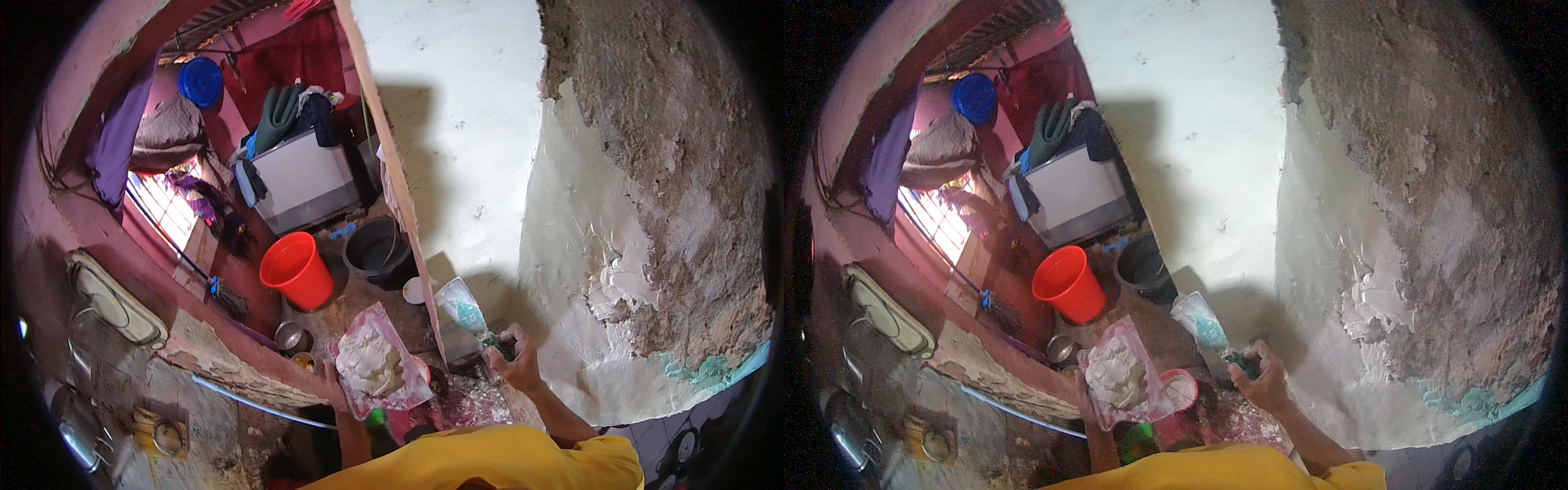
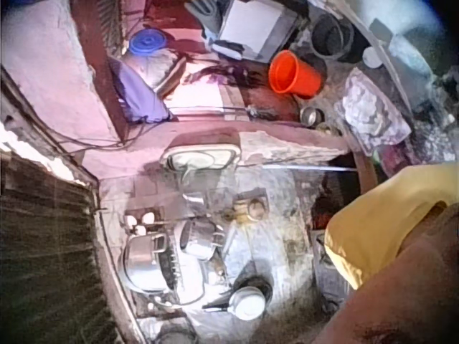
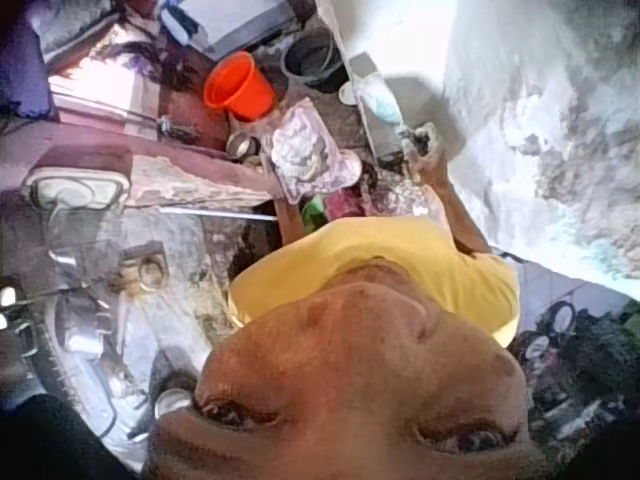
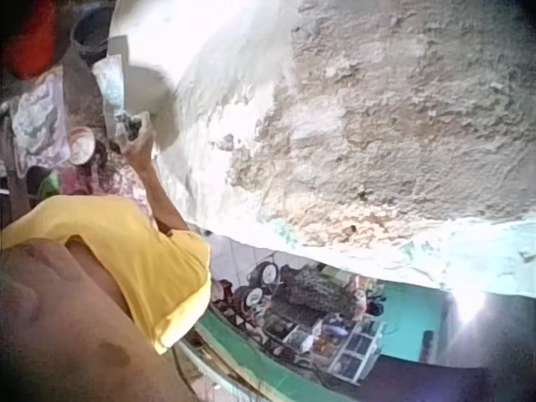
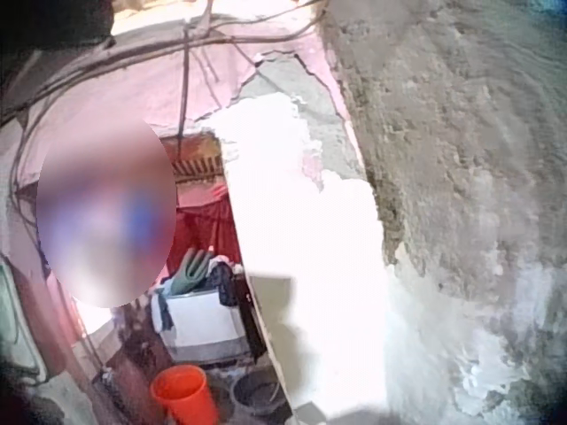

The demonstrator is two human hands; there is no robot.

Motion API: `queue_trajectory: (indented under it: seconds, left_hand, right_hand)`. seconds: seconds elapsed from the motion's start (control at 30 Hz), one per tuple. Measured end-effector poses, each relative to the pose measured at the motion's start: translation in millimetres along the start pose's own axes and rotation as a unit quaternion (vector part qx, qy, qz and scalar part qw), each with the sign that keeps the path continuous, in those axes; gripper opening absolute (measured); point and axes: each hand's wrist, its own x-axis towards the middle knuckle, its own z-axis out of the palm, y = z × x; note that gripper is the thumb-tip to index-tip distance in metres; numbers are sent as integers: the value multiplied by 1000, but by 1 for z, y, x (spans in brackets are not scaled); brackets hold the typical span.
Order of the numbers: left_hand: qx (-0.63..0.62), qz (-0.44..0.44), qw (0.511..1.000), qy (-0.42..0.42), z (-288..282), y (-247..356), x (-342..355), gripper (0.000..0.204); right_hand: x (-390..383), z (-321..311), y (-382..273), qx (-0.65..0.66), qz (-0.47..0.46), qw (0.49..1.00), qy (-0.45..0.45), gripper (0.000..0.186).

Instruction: The person applies white plaster to an indoor wall using a putty knife while holding a plastering hawk.

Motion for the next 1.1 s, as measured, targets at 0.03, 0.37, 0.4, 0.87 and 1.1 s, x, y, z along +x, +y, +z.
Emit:
queue_trajectory:
  seconds: [0.03,0.37,0.4,0.87,1.1]
  left_hand:
    - [-3,-3,1000,-3,3,-1,0,67]
    - [-12,-45,999,-5,-12,-22,2,58]
    - [-5,-48,999,-7,-11,-23,3,57]
    - [-138,-95,980,-102,74,35,-3,51]
    - [-164,-58,973,-151,67,41,-2,52]
  right_hand:
    - [3,-1,2,6,-23,1000,6,26]
    - [46,21,-53,-40,-41,996,-63,15]
    - [49,25,-60,-10,-27,996,-80,11]
    - [63,65,-78,-20,-339,940,-27,10]
    - [52,57,-63,-61,-359,931,-27,15]
